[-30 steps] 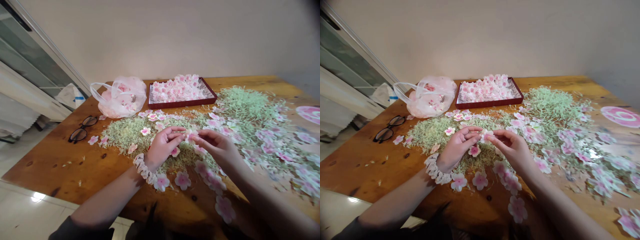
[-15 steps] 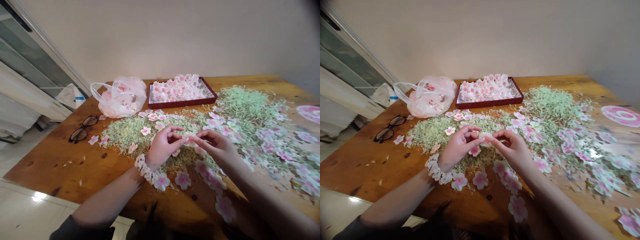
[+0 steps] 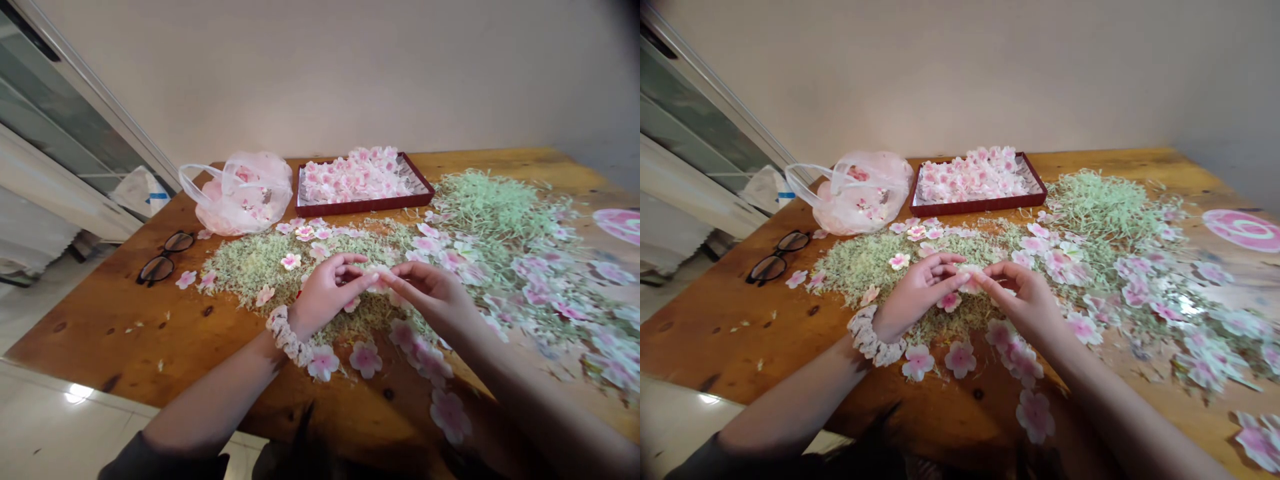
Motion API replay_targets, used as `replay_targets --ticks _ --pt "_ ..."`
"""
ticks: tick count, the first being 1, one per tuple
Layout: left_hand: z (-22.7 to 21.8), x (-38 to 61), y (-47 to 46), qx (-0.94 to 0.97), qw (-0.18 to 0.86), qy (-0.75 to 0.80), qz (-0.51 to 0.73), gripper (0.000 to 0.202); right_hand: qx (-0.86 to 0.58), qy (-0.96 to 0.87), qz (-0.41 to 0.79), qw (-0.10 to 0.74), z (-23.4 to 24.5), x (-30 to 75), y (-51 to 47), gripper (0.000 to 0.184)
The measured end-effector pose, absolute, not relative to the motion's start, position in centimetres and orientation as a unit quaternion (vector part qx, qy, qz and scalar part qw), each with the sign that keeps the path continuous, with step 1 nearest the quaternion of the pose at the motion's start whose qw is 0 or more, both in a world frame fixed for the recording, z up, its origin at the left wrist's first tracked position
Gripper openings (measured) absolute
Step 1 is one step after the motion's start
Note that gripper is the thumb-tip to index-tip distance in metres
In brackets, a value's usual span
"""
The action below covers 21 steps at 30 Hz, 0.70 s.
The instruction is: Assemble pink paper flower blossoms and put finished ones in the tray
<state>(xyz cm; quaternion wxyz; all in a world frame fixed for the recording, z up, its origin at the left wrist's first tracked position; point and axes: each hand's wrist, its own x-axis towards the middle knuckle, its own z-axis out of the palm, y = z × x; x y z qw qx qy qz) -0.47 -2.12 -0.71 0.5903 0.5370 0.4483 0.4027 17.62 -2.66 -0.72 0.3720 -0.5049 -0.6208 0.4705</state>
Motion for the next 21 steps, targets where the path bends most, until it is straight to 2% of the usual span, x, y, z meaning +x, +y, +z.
replay_targets --ticks 3,7,11,14,21 --pt "-0.4 -0.5 -2.1 0.553 0.612 0.440 0.355 0.028 -0.502 -0.633 0.462 0.366 -0.7 17.6 -2.7 0.028" --pt "-0.2 -0.6 -2.1 0.566 0.574 0.468 0.363 0.026 -0.506 -0.691 0.390 0.339 -0.9 18.4 -2.2 0.028" --pt "-0.4 -0.8 -2.0 0.564 0.546 0.480 0.392 0.025 -0.479 -0.813 0.247 0.220 -1.5 19.5 -1.4 0.018" --pt "-0.6 -0.8 -2.0 0.578 0.545 0.468 0.387 0.023 -0.455 -0.853 0.201 0.161 -2.0 19.6 -1.1 0.012" --pt "-0.3 -0.8 -2.1 0.573 0.555 0.462 0.388 0.024 -0.454 -0.846 0.212 0.181 -2.1 19.4 -1.2 0.011"
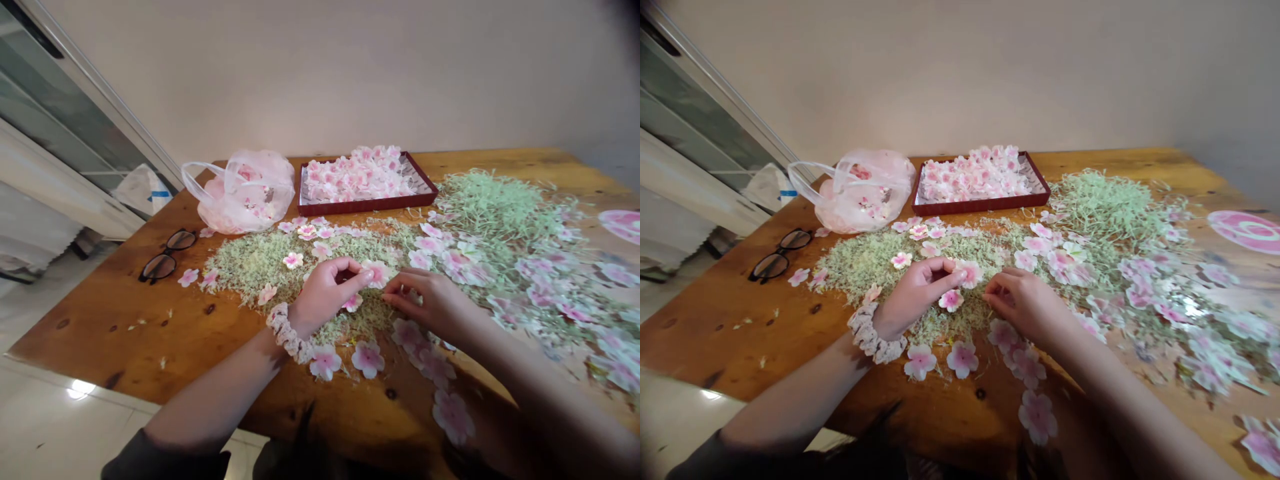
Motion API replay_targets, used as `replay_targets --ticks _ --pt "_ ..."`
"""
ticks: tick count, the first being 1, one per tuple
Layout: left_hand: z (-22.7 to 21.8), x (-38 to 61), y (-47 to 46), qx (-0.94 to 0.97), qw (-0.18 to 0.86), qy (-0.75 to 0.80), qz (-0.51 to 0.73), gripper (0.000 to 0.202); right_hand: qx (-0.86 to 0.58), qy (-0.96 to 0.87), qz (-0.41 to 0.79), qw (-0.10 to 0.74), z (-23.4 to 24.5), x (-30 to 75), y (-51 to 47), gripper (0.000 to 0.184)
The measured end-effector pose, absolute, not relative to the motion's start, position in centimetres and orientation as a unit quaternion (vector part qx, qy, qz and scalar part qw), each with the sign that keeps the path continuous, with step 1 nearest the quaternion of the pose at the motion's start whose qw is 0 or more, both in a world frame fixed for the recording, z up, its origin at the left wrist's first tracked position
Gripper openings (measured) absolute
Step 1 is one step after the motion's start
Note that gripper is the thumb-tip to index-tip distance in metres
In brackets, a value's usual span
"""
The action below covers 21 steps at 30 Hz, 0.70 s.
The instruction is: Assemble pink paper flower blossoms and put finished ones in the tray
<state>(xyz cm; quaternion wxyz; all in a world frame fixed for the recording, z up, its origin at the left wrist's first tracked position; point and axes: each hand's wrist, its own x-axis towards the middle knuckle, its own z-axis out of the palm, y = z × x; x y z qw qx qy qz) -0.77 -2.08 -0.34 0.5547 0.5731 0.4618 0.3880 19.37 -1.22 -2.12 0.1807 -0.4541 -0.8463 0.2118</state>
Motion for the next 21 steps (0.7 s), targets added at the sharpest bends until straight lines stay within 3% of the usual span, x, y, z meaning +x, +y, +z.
replay_targets --ticks 7,11,21 --pt "-0.3 -0.7 -2.1 0.576 0.557 0.459 0.384 0.026 -0.459 -0.853 0.161 0.187 -2.8 18.8 -1.4 0.011" --pt "-0.5 -0.7 -2.0 0.579 0.558 0.453 0.386 0.025 -0.456 -0.839 0.200 0.221 -2.5 18.5 -1.6 0.011" --pt "-0.2 -0.6 -2.1 0.561 0.569 0.465 0.381 0.022 -0.476 -0.571 0.585 0.324 -1.6 19.3 -0.9 0.030"
